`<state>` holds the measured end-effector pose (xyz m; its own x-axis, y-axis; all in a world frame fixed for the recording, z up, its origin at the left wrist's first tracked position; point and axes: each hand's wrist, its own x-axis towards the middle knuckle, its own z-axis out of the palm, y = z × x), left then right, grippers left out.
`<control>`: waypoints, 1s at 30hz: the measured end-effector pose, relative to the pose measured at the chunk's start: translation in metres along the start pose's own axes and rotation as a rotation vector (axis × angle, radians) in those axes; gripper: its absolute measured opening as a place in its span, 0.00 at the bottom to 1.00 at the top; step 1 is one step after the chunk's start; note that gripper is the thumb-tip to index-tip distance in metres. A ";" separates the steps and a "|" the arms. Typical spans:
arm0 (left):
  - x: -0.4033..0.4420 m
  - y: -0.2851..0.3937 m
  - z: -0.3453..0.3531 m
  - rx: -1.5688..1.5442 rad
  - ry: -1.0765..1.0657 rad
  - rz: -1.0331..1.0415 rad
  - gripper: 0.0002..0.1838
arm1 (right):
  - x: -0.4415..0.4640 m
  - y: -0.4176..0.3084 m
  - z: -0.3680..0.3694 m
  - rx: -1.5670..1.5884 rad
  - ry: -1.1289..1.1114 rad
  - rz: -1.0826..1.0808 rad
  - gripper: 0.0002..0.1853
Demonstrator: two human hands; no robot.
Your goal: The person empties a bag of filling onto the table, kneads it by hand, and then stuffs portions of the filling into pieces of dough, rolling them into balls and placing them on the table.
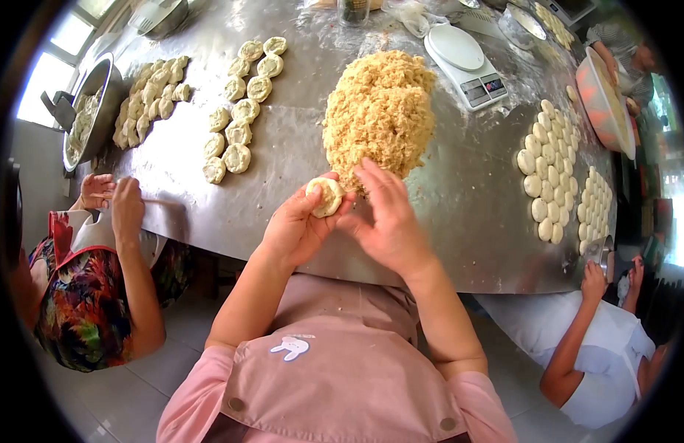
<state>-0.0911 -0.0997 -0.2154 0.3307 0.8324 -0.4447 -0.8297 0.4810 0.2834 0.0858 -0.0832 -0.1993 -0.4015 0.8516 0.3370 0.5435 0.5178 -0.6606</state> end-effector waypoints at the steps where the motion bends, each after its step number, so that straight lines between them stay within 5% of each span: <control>1: -0.001 -0.002 0.002 -0.030 -0.022 -0.040 0.17 | 0.000 -0.003 0.003 -0.030 -0.009 -0.034 0.39; 8: 0.000 -0.010 -0.026 0.174 -0.217 -0.089 0.20 | 0.001 0.000 0.031 -0.137 0.016 -0.227 0.34; 13: -0.010 -0.022 0.007 0.282 0.047 -0.039 0.21 | -0.002 0.002 0.036 -0.029 0.153 -0.232 0.21; 16: -0.007 -0.032 -0.002 0.082 -0.118 0.001 0.21 | -0.001 0.002 0.031 0.056 0.199 -0.195 0.14; 23: 0.004 -0.030 -0.010 0.272 -0.084 0.062 0.23 | 0.000 -0.006 0.049 -0.118 0.336 -0.192 0.13; 26: -0.011 -0.032 0.021 0.109 0.006 0.075 0.23 | 0.001 -0.019 0.046 0.557 0.331 0.359 0.17; 30: -0.011 -0.036 0.019 0.993 -0.136 0.681 0.21 | 0.016 -0.023 0.041 0.963 0.433 0.406 0.30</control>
<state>-0.0562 -0.1204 -0.2043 0.0542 0.9906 0.1254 -0.1654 -0.1150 0.9795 0.0366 -0.0853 -0.2060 0.0663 0.9960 0.0607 -0.2934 0.0776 -0.9528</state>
